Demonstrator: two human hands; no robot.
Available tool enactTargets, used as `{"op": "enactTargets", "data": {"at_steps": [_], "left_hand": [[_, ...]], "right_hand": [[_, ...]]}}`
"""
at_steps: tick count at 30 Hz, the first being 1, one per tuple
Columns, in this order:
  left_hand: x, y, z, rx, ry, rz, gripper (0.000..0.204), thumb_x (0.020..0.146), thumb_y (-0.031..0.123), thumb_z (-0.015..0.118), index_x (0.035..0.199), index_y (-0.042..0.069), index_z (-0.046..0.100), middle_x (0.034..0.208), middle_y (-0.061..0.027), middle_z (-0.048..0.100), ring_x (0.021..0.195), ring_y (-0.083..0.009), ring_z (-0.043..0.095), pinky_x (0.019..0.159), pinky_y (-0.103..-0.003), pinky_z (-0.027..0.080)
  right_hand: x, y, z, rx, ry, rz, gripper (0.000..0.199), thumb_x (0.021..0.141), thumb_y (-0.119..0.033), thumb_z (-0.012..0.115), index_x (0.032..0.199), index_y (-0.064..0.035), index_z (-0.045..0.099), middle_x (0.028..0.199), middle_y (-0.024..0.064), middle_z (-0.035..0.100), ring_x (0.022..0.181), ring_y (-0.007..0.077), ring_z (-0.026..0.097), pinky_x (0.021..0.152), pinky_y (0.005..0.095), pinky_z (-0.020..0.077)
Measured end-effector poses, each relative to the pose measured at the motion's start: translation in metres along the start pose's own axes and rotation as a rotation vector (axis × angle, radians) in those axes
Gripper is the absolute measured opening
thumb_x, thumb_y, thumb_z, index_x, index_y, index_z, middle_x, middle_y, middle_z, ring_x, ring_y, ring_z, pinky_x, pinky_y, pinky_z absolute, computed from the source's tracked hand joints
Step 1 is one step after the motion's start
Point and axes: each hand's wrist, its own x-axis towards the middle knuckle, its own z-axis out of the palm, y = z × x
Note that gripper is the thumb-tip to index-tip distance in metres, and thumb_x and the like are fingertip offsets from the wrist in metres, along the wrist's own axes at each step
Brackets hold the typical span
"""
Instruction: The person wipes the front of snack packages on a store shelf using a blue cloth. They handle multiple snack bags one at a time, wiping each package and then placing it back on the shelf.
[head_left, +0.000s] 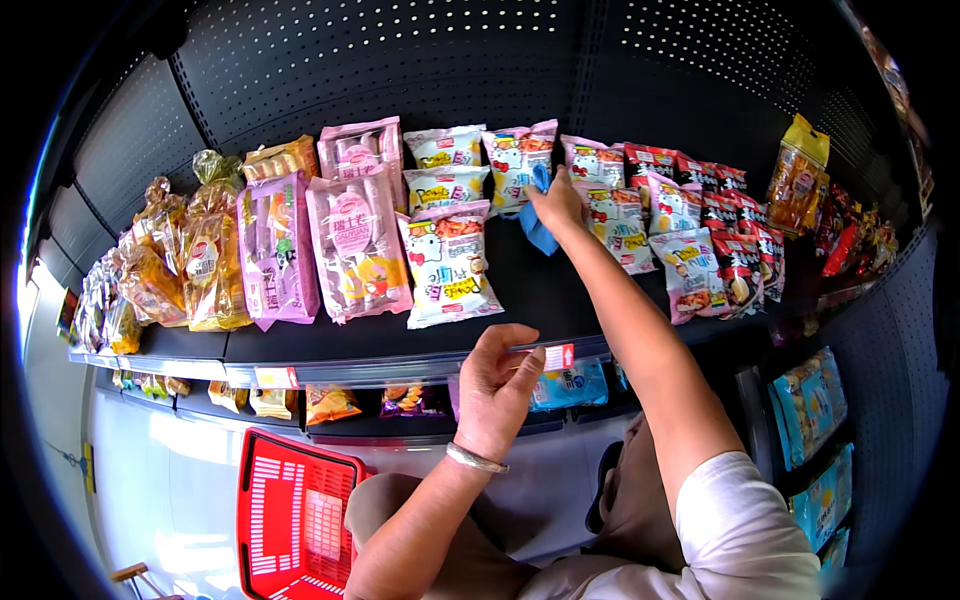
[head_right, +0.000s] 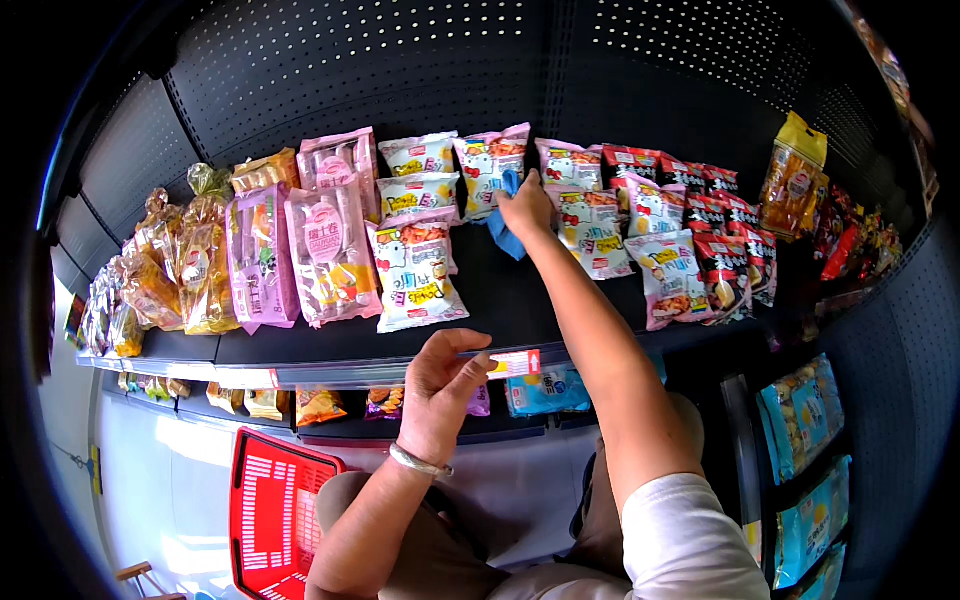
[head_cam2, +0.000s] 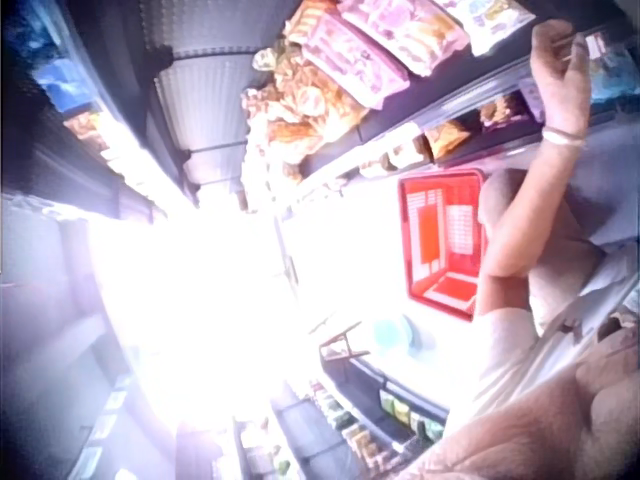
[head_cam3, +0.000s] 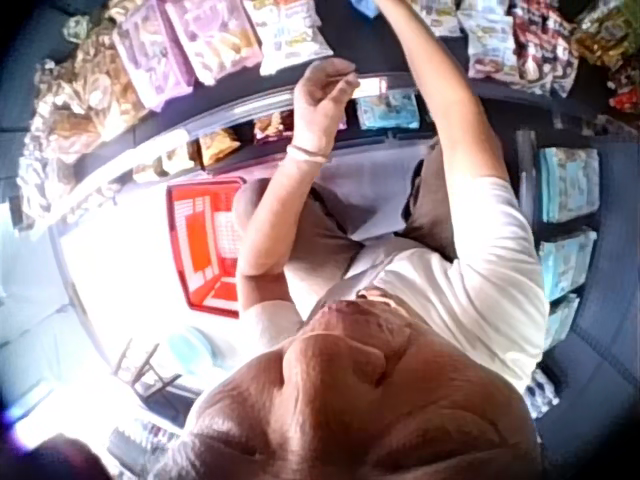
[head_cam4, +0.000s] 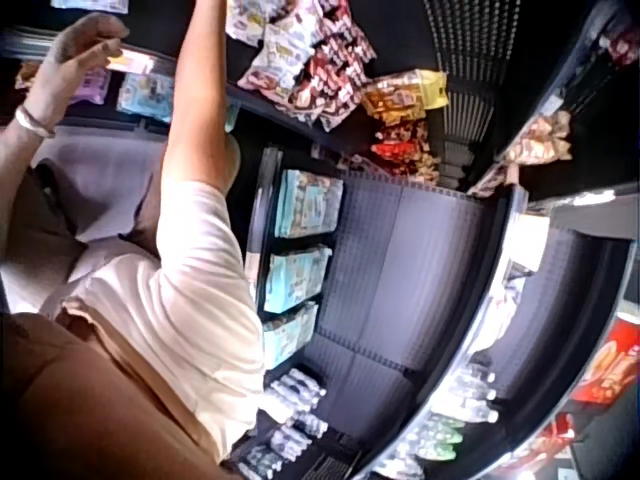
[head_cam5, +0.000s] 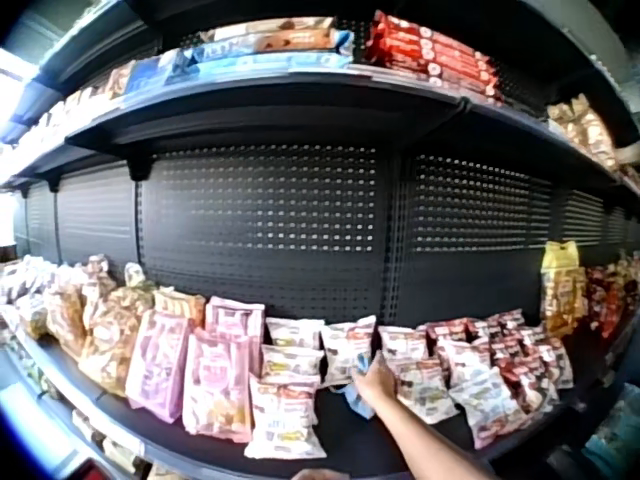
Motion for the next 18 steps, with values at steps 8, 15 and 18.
{"op": "enactTargets", "data": {"at_steps": [8,15,18], "left_hand": [[-0.002,0.010,-0.001,0.019,0.002,-0.038,0.021,0.093,0.005,0.065,0.112,-0.002,0.059,0.108,-0.0080,0.064,0.094,-0.0109,0.065,0.082,-0.024,0.050],[0.002,0.004,0.001,0.069,-0.006,-0.004,0.019,0.093,0.004,0.062,0.112,-0.002,0.059,0.112,-0.0104,0.064,0.096,-0.0145,0.066,0.089,-0.028,0.051],[0.005,0.001,0.000,0.081,0.028,0.043,0.018,0.093,0.002,0.062,0.110,-0.002,0.059,0.107,-0.0101,0.065,0.094,-0.0154,0.067,0.087,-0.028,0.052]], "right_hand": [[0.002,-0.005,0.021,-0.037,0.054,-0.081,0.044,0.073,-0.022,0.081,0.106,-0.0014,0.061,0.100,0.0211,0.069,0.095,0.0400,0.066,0.083,0.0462,0.0527],[-0.010,-0.004,0.002,-0.192,0.118,-0.320,0.029,0.073,-0.010,0.073,0.100,-0.0037,0.064,0.093,0.0168,0.068,0.088,0.0377,0.066,0.077,0.0467,0.0534],[-0.015,-0.017,-0.021,-0.202,0.101,-0.351,0.038,0.070,-0.007,0.072,0.108,-0.0046,0.065,0.102,0.0155,0.068,0.091,0.0361,0.067,0.078,0.0446,0.0542]]}}
